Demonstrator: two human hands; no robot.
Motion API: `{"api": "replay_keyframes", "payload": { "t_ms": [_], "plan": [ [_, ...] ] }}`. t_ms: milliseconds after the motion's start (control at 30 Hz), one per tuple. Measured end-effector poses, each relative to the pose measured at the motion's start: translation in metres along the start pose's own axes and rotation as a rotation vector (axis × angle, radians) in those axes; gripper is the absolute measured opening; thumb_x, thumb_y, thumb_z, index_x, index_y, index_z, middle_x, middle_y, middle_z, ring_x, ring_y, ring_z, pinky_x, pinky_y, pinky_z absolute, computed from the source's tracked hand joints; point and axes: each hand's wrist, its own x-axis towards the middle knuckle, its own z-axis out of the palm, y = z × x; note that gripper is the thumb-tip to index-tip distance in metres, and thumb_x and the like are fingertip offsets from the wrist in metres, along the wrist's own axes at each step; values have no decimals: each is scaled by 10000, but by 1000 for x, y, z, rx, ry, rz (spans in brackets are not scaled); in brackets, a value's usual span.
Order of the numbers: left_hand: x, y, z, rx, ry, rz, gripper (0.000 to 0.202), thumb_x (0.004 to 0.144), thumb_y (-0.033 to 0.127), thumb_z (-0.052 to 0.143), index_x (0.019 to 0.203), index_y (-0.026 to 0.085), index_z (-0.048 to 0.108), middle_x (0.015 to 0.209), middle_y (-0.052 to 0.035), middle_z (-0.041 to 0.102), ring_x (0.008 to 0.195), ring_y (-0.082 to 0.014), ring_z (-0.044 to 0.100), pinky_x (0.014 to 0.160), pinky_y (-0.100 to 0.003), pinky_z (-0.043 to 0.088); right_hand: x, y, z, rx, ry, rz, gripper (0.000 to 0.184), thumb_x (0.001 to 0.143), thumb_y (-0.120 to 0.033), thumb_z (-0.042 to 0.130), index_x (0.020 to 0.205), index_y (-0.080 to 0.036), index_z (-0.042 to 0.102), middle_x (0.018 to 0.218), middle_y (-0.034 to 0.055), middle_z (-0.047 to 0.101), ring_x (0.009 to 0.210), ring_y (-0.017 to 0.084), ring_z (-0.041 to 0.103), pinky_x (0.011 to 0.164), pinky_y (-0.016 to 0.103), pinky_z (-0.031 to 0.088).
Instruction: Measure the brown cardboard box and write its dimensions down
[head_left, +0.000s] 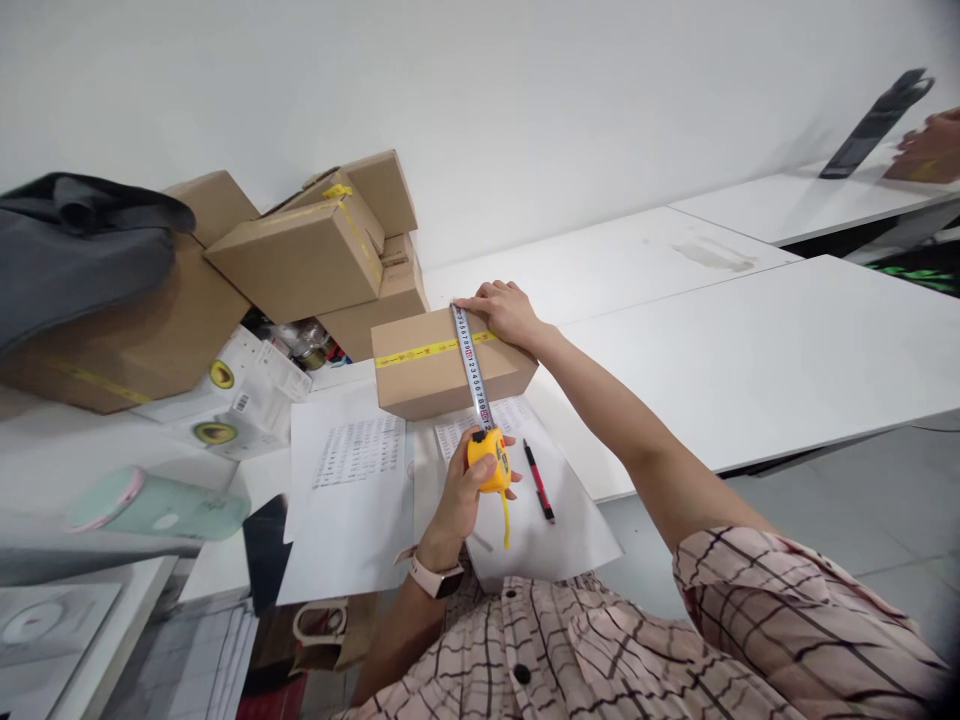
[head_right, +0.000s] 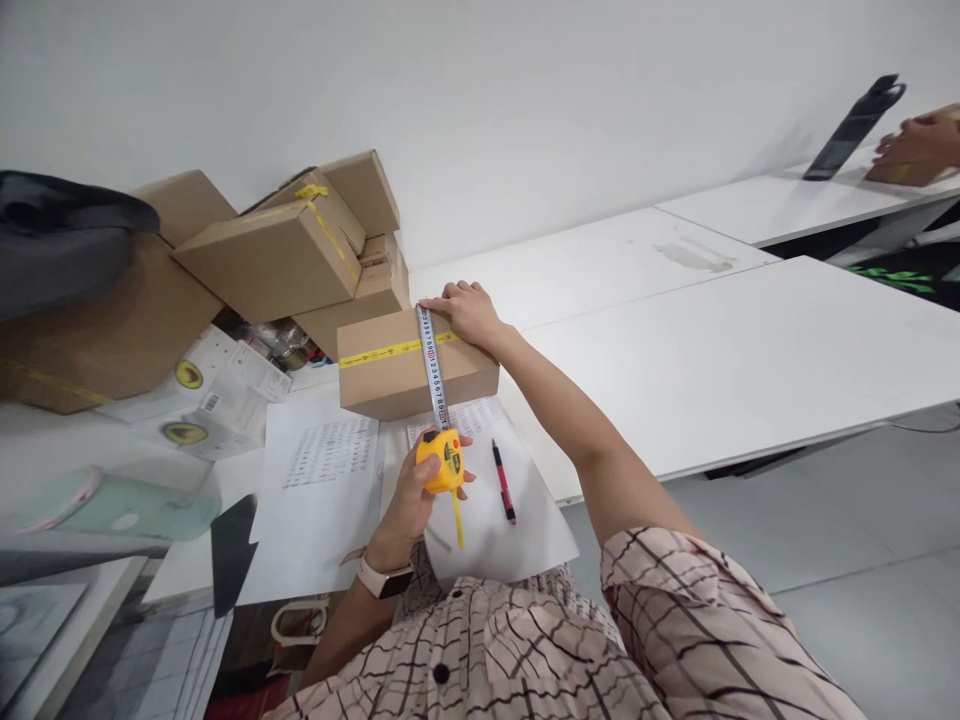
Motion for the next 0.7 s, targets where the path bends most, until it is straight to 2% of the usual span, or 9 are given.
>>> {"api": "replay_keyframes", "payload": {
  "t_ms": [333, 467, 567, 700],
  "plan": [
    [-1, 4, 2, 9, -13, 4, 638, 742, 540, 787, 1204, 217, 490, 1240, -140, 664, 774, -230, 743, 587, -326, 601, -1, -4, -5, 23, -16, 25, 530, 1011, -171, 301, 1398, -330, 625, 1179, 118, 653, 1011, 272, 512, 853, 393, 313],
    [-9, -4, -5, 44, -44, 66, 646, 761, 537, 774, 1254, 242, 480, 1272, -130, 646, 840, -226, 729, 690, -370, 615, -5, -8, -6, 4, 12, 86, 498, 1055, -315, 263, 1416, -266, 602, 1161, 138, 670, 1030, 290, 506, 874, 402, 319],
    [-24, -19, -14, 180, -57, 139, 694, 714, 433, 836, 1286, 249, 489, 1325, -126, 611, 940, -231, 699, 810, -384, 599, -8, -13, -7, -19, 25, 145, 545, 1052, -483, 281, 1357, -192, 627, 1180, 164, 673, 1067, 315, 500, 902, 417, 323],
    [-54, -43, -25, 267, -78, 30, 745, 686, 331, 841, 1327, 258, 470, 1362, -120, 571, 1020, -236, 653, 850, -364, 569, -18, -19, -8, -25, 62, 150, 618, 1021, -600, 294, 1237, -154, 664, 1169, 181, 660, 1082, 330, 489, 925, 434, 321]
  ]
}}
